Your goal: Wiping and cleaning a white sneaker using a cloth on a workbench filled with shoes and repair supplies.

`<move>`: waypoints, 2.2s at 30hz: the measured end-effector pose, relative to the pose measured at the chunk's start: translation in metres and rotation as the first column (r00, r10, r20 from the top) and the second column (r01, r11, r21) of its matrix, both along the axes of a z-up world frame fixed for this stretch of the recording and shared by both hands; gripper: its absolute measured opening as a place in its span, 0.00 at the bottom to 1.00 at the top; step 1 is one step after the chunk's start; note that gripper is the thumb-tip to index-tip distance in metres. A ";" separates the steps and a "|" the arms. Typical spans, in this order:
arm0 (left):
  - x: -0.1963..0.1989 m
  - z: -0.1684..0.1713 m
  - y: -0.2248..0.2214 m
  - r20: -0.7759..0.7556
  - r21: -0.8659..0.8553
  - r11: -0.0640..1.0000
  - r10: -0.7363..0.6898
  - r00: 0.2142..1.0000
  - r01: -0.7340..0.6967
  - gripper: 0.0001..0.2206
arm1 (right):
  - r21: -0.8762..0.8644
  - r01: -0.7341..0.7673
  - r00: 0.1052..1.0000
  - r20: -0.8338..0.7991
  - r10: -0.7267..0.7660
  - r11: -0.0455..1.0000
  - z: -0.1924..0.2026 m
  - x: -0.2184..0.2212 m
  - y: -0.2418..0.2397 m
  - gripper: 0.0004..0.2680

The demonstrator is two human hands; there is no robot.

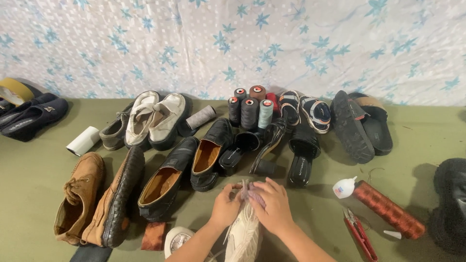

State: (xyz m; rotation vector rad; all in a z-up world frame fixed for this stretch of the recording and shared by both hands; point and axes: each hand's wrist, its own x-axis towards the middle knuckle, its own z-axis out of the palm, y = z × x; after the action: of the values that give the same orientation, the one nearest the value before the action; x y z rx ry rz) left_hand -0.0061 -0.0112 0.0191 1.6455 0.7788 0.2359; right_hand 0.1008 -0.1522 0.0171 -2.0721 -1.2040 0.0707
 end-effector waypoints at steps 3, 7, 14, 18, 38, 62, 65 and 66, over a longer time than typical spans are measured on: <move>-0.001 0.003 -0.003 -0.044 0.084 0.996 -0.003 0.999 0.007 0.12 | -0.282 0.103 0.964 -0.207 -0.165 0.954 0.039 0.020 0.020 0.18; -0.004 0.000 -0.004 -0.023 0.077 0.997 -0.021 1.000 0.023 0.12 | -0.332 0.160 0.622 -0.698 -0.356 0.930 0.060 0.037 0.024 0.19; 0.000 -0.007 -0.001 0.032 0.125 0.992 -0.020 0.999 0.016 0.11 | -0.181 0.378 0.639 -0.659 -0.397 0.908 -0.007 0.055 0.024 0.20; 0.000 -0.007 -0.001 0.059 0.048 0.999 0.003 0.998 -0.006 0.10 | -0.255 0.399 0.651 -0.597 -0.468 0.881 0.005 0.050 0.025 0.21; 0.006 -0.008 0.001 -0.040 0.060 0.997 0.041 0.998 -0.039 0.09 | 0.025 0.220 0.948 -0.241 -0.207 0.975 -0.049 0.001 -0.047 0.14; 0.008 -0.014 0.005 -0.005 0.100 0.995 -0.013 1.000 0.013 0.09 | -0.013 0.185 0.826 -0.539 -0.163 0.983 -0.030 -0.054 -0.044 0.13; 0.009 -0.022 0.008 -0.004 0.135 0.991 -0.009 1.000 0.009 0.10 | -0.195 0.044 0.811 -0.566 -0.149 0.980 -0.004 -0.037 -0.048 0.24; 0.009 -0.028 0.008 -0.023 0.122 0.992 -0.005 1.000 0.008 0.10 | -0.208 0.036 0.800 -0.579 -0.153 0.977 -0.011 -0.029 -0.044 0.24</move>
State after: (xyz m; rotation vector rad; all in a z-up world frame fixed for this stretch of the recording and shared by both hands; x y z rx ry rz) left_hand 0.0028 -0.0035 -0.0092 1.7688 0.7886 0.2655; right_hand 0.0714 -0.1965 0.0065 -2.0327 -0.7170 0.7603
